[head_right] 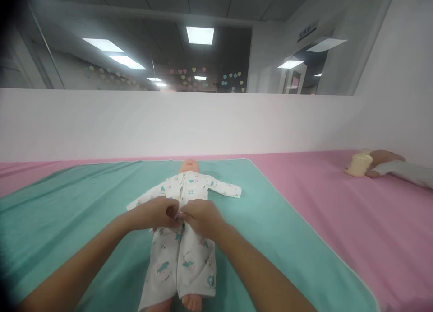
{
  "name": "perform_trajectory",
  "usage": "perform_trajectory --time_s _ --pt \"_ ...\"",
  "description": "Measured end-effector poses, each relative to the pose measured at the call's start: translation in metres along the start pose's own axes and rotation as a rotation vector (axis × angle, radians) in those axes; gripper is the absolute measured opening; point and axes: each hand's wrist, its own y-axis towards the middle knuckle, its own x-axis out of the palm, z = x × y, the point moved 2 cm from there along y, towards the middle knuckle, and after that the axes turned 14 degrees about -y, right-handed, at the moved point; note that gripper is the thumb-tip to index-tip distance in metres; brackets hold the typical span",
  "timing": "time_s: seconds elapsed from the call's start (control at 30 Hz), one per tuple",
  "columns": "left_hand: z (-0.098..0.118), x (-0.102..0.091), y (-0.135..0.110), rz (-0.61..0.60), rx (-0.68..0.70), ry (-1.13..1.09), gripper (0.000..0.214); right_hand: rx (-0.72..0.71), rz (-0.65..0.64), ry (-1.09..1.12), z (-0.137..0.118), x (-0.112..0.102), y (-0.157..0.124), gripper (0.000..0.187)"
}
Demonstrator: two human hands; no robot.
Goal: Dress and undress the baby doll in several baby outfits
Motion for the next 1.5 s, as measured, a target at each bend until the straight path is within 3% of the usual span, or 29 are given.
perform_trajectory --time_s 0.17,0.37,0.6,0.73,0.83,0.9,0.97,1.07,1.17,1.37,1.5 --pt "0.005 0.01 0.001 0.16 0.091 0.334 0.027 -0.044 -0.053 0.055 0.005 -0.011 0.0 0.018" --pt "0.015 0.016 0.0 0.341 0.218 0.301 0.026 0.08 -0.083 0.074 0.024 -0.034 -0.003 0.008" --pt "0.014 0.041 0.002 0.181 0.327 0.372 0.028 0.155 -0.197 0.227 0.029 -0.019 -0.005 0.024" --pt "0.013 0.036 0.004 0.179 0.31 0.094 0.028 0.158 -0.178 0.209 0.025 -0.012 -0.005 0.03" --pt "0.004 0.024 0.008 0.379 0.273 -0.196 0.028 0.133 -0.125 0.165 0.023 -0.014 -0.005 0.031" --pt "-0.007 0.018 0.012 0.556 0.291 -0.226 0.026 0.11 -0.087 0.146 0.022 -0.018 -0.005 0.032" --pt "-0.019 0.019 0.018 0.621 0.318 -0.164 0.028 0.132 -0.031 0.144 0.021 -0.022 -0.005 0.033" --pt "-0.032 0.028 0.026 0.519 0.348 -0.032 0.037 0.21 0.022 0.156 0.02 -0.024 -0.006 0.032" --pt "-0.036 0.035 0.029 0.42 0.395 0.087 0.042 0.169 -0.044 0.127 0.013 -0.019 -0.007 0.032" --pt "-0.033 0.037 0.026 0.424 0.516 0.224 0.045 0.02 -0.159 0.045 0.002 -0.019 -0.006 0.026" --pt "-0.03 0.038 0.024 0.449 0.551 0.256 0.041 -0.032 -0.164 0.069 0.006 -0.024 -0.006 0.018"
